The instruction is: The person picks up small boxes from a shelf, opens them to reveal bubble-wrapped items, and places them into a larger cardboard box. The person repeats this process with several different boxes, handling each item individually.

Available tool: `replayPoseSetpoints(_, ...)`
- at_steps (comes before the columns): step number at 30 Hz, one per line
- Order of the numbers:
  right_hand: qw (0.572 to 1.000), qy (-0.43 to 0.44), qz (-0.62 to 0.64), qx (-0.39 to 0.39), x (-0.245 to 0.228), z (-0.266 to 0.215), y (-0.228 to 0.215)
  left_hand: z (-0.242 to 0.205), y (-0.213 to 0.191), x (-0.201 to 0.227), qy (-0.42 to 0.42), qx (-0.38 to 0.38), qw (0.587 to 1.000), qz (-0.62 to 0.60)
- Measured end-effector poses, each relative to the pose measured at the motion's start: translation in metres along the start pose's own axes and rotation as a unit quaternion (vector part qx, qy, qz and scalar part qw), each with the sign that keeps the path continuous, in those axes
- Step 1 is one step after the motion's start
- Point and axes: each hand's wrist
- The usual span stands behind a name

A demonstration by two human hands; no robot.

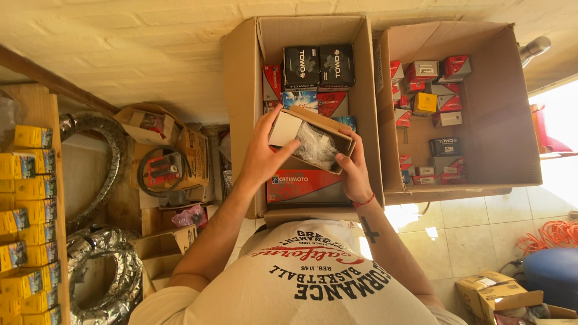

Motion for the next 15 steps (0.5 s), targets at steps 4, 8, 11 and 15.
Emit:
replayPoseSetpoints(4,1.000,-0.012,-0.016,0.001,-0.005,0.016,-0.002,0.006,0.010,-0.003,0.093,0.035,0.986,0.132)
replayPoseSetpoints(8,1.000,-0.013,-0.002,-0.001,-0.014,0.029,-0.005,0.026,0.012,-0.024,-0.028,0.099,0.990,-0.092)
replayPoseSetpoints(11,1.000,-0.010,0.013,-0.004,-0.013,0.040,-0.013,0.045,0.025,-0.048,-0.064,0.133,0.975,-0.165)
replayPoseSetpoints(15,0.999,-0.007,0.038,-0.013,-0.011,0.056,-0.015,0.049,0.051,-0.045,-0.079,0.106,0.973,-0.189)
Point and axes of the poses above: each hand's wrist, its own z-axis towards the middle knuckle, its own y-axis out of the palm, x = y × z, and after that the axes turned 7 degrees about x, right-handed
